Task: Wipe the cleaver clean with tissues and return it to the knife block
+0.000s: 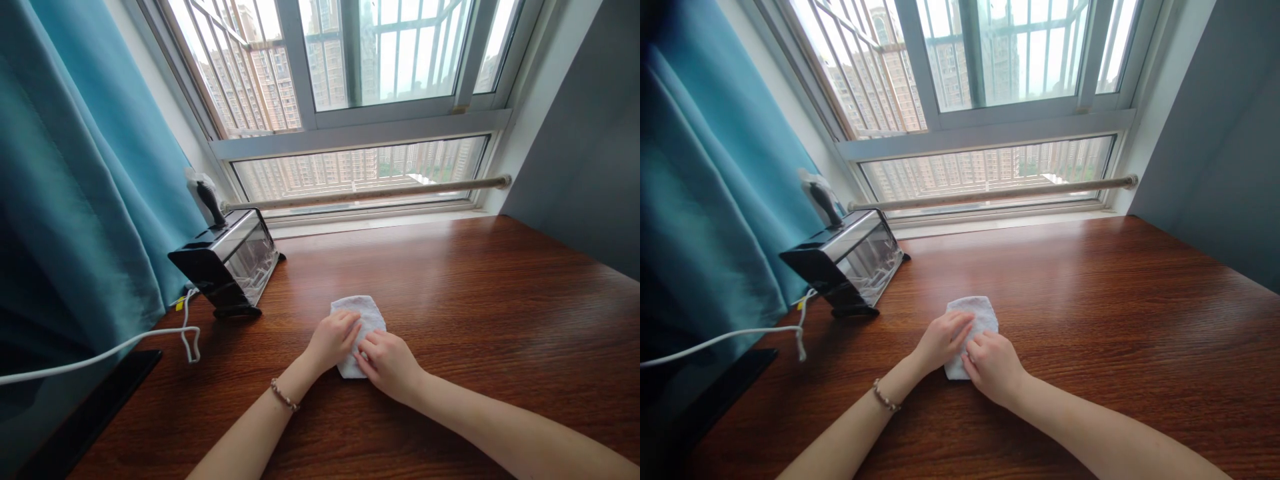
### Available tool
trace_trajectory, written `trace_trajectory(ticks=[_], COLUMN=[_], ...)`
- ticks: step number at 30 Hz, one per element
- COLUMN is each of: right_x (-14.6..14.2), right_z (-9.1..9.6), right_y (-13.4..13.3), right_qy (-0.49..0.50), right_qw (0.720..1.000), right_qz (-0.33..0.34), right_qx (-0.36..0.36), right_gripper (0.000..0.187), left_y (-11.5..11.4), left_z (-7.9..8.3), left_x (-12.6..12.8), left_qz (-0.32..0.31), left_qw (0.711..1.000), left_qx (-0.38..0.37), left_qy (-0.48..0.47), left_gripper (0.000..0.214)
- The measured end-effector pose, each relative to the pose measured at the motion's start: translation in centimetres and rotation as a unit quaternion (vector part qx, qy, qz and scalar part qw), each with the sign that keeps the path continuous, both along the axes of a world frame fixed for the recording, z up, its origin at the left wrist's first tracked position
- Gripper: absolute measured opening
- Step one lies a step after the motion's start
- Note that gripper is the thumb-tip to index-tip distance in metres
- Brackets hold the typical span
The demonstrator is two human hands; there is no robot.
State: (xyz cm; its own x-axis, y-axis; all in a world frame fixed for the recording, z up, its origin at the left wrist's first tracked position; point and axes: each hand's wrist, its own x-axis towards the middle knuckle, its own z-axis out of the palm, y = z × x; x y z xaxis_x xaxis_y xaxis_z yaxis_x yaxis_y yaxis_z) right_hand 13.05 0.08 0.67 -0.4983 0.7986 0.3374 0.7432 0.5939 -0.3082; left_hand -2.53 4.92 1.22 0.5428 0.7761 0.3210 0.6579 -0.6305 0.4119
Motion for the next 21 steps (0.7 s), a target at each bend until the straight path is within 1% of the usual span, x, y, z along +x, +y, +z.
trace_trajectory(ticks=[2, 3, 4, 8, 11, 14, 17, 19, 21], right_x=[-0.1, -0.1, -0.1, -0.2, -0.2, -0.1, 0.0, 0.1, 0.2], right_z=[0.0, -0.1, -0.1, -0.5, -0.6, -0.5, -0.2, 0.0, 0.3], right_y=[0.1, 0.1, 0.2, 0.4, 0.6, 0.5, 0.3, 0.3, 0.4], right_qy=[0.002, 0.010, 0.018, 0.026, 0.004, -0.024, -0.055, -0.067, -0.068], right_qw=[1.000, 1.000, 0.999, 1.000, 1.000, 0.999, 0.998, 0.997, 0.996], right_qz=[-0.019, -0.020, -0.018, -0.012, 0.000, 0.009, 0.004, -0.015, -0.045], right_qx=[0.012, 0.016, 0.019, 0.007, -0.015, -0.024, -0.016, -0.016, -0.020], right_gripper=[0.015, 0.015, 0.018, 0.045, 0.054, 0.051, 0.048, 0.051, 0.051], left_y=[-0.1, -0.1, -0.1, 0.1, 0.1, -0.1, -0.4, -0.4, -0.5], left_z=[-0.1, -0.2, -0.3, -0.6, -0.6, -0.2, 0.2, 0.4, 0.5], left_x=[0.2, 0.2, 0.2, 0.1, 0.1, 0.1, 0.2, 0.3, 0.3], left_qz=[-0.043, -0.053, -0.054, -0.032, -0.035, -0.039, -0.042, -0.052, -0.065], left_qw=[0.998, 0.997, 0.996, 0.993, 0.993, 0.993, 0.992, 0.991, 0.991], left_qx=[-0.030, -0.043, -0.054, -0.073, -0.073, -0.078, -0.086, -0.088, -0.087], left_qy=[-0.026, -0.039, -0.051, -0.084, -0.089, -0.083, -0.082, -0.085, -0.083], left_gripper=[0.027, 0.028, 0.029, 0.030, 0.030, 0.029, 0.029, 0.030, 0.030])
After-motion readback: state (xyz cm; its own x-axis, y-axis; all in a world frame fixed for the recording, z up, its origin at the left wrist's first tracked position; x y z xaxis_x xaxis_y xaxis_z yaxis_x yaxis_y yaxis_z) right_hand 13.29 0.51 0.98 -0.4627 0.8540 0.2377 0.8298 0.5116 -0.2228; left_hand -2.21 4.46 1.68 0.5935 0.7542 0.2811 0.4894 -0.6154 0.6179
